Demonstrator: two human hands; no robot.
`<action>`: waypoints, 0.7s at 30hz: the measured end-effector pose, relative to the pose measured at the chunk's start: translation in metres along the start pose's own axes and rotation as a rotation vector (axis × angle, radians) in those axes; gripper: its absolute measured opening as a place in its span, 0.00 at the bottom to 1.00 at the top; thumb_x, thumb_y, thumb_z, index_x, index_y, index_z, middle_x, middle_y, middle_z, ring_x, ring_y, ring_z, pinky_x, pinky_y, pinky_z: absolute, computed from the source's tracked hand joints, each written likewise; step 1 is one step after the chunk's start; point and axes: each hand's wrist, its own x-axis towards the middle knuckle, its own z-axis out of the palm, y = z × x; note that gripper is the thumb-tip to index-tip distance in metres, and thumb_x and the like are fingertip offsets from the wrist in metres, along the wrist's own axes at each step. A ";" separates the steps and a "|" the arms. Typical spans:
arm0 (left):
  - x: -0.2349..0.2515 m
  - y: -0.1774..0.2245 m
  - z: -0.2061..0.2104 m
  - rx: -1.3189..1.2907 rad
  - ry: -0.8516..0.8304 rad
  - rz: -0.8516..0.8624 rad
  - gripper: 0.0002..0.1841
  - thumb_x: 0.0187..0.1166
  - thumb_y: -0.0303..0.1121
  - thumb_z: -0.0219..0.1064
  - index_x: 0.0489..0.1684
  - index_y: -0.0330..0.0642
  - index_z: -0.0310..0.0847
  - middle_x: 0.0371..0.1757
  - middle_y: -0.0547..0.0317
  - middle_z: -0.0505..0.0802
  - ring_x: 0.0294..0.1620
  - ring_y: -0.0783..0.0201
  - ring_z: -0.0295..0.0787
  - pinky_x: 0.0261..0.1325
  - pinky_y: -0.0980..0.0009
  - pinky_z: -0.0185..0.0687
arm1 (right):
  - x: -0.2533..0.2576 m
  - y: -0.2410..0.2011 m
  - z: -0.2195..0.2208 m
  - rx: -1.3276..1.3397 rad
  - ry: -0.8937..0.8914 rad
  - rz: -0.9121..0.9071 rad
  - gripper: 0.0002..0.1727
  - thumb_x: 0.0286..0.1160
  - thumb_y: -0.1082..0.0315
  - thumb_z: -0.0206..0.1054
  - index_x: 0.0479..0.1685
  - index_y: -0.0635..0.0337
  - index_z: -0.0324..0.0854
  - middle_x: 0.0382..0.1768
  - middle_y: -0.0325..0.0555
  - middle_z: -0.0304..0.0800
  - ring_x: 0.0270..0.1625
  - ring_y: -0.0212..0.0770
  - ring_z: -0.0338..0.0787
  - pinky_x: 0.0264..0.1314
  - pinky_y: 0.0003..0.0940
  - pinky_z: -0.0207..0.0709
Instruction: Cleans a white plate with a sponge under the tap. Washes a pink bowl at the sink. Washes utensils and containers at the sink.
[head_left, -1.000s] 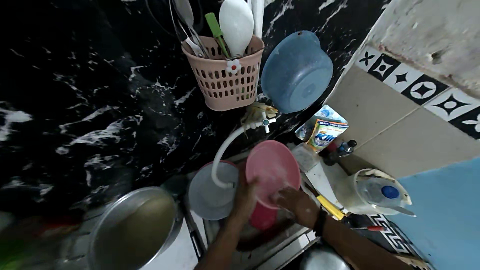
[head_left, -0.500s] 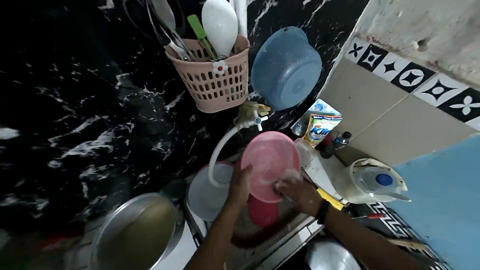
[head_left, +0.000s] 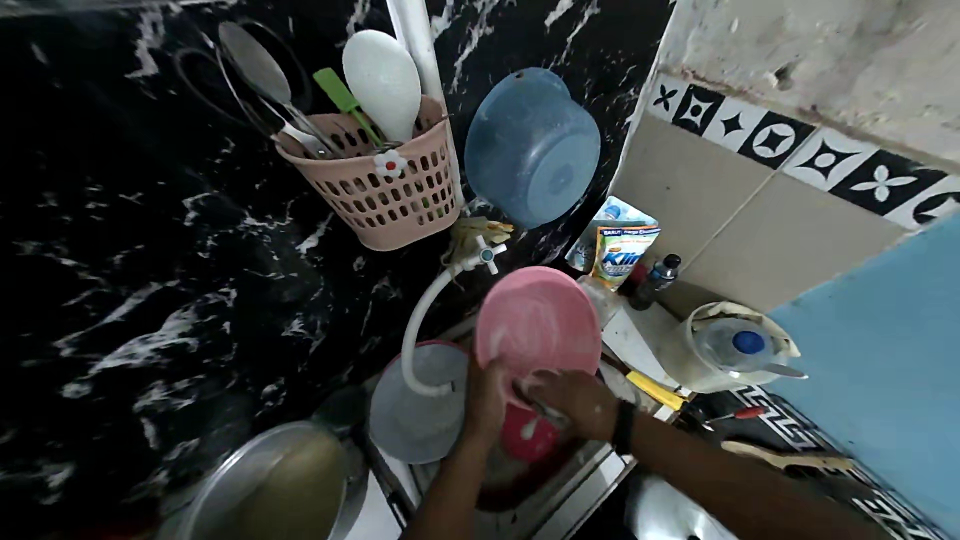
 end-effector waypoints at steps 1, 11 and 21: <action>0.004 0.001 -0.006 -0.029 0.017 -0.004 0.31 0.87 0.34 0.55 0.90 0.37 0.54 0.78 0.41 0.77 0.73 0.58 0.79 0.72 0.60 0.79 | -0.005 0.014 -0.002 -0.058 -0.057 0.018 0.27 0.74 0.73 0.71 0.76 0.53 0.82 0.77 0.62 0.80 0.77 0.69 0.80 0.74 0.71 0.74; 0.003 0.001 -0.009 -0.007 -0.012 0.013 0.34 0.88 0.40 0.55 0.93 0.41 0.50 0.86 0.44 0.70 0.82 0.59 0.71 0.81 0.61 0.71 | -0.006 0.033 -0.004 -0.135 -0.065 -0.026 0.27 0.71 0.78 0.70 0.73 0.53 0.84 0.76 0.63 0.80 0.77 0.72 0.79 0.74 0.72 0.73; -0.014 0.001 0.001 -0.085 -0.026 0.009 0.36 0.84 0.35 0.57 0.93 0.42 0.46 0.82 0.42 0.74 0.75 0.58 0.78 0.73 0.59 0.79 | -0.016 0.033 -0.006 -0.167 0.013 -0.145 0.22 0.75 0.77 0.68 0.68 0.52 0.87 0.73 0.59 0.84 0.74 0.68 0.83 0.69 0.69 0.79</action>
